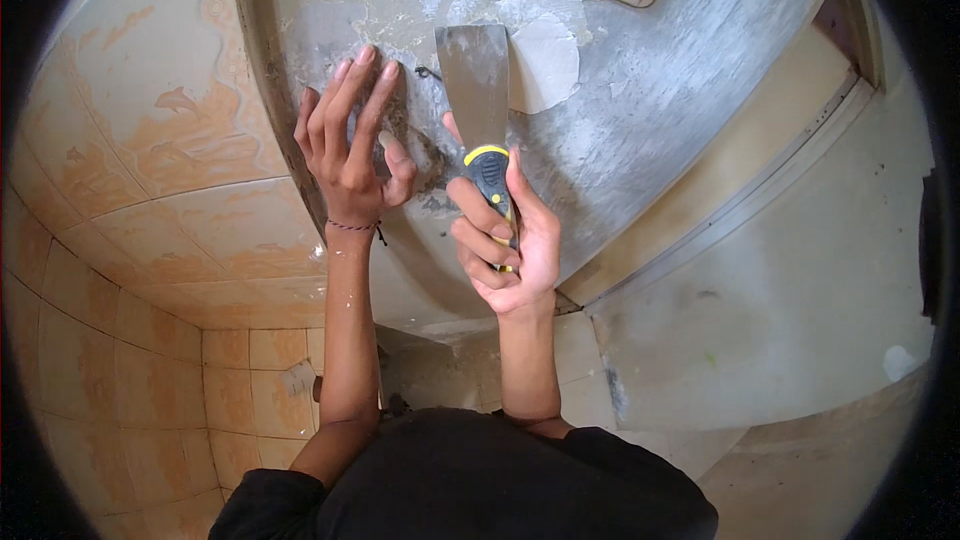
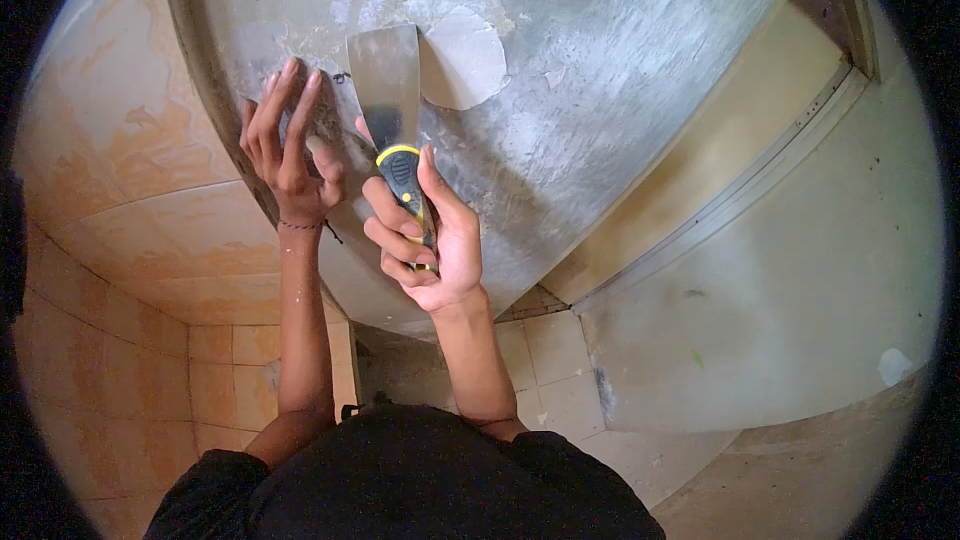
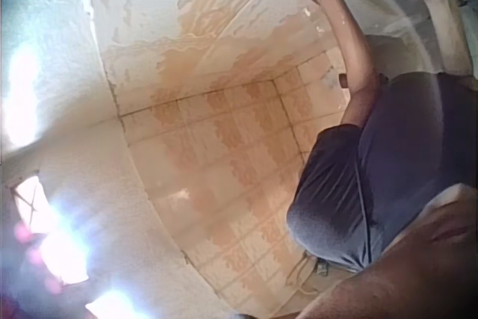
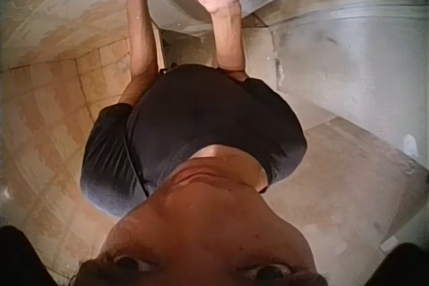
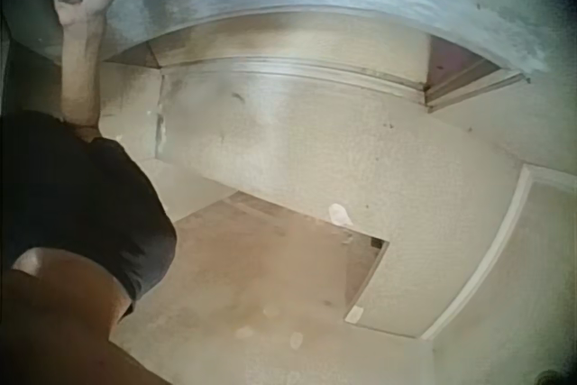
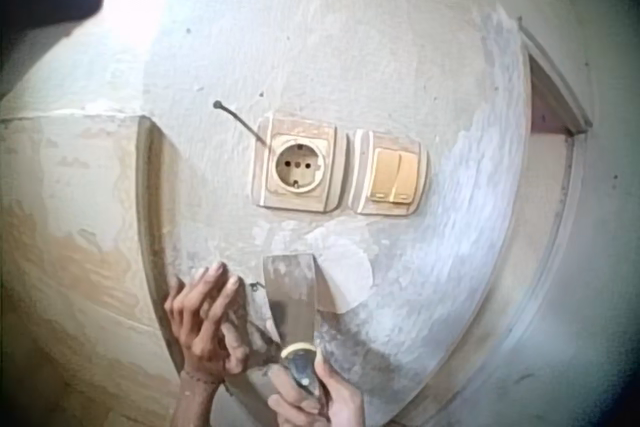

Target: The person scrapes and smooths plaster on a wall near electrical outlets using a scraper.

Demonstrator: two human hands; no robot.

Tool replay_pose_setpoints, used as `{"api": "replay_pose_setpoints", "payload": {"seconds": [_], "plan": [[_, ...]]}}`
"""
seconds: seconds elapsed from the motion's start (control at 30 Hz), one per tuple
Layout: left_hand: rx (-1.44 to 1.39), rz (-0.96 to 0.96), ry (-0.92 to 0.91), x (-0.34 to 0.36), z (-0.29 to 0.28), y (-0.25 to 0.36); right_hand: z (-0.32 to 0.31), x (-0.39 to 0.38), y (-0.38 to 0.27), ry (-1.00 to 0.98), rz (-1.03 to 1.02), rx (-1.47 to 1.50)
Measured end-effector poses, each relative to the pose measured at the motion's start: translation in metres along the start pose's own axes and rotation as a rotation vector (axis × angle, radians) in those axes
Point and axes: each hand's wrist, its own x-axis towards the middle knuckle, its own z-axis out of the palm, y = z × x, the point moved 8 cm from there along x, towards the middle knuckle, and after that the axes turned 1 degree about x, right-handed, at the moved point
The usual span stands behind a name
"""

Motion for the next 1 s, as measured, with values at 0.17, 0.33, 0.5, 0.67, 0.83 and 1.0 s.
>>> {"api": "replay_pose_setpoints", "payload": {"seconds": [0.17, 0.33, 0.5, 0.67, 0.83, 1.0], "plan": [[-0.007, 0.002, 0.005, -0.001, 0.001, 0.000, -0.003, -0.003, -0.003, 0.064, 0.009, -0.100], [0.011, -0.014, -0.006, -0.002, -0.003, -0.001, 0.003, -0.003, 0.003, 0.043, 0.031, -0.015], [0.019, -0.021, -0.027, -0.007, 0.000, 0.000, -0.009, -0.006, 0.000, 0.051, 0.040, 0.028], [-0.022, 0.001, -0.014, -0.001, 0.000, 0.002, 0.000, -0.009, -0.005, 0.076, 0.025, -0.028], [-0.028, 0.024, 0.013, -0.005, -0.001, 0.000, 0.002, -0.005, 0.004, 0.057, 0.035, -0.048], [-0.044, 0.027, 0.006, -0.007, 0.001, 0.002, 0.005, -0.006, 0.005, 0.045, 0.037, -0.049]]}}
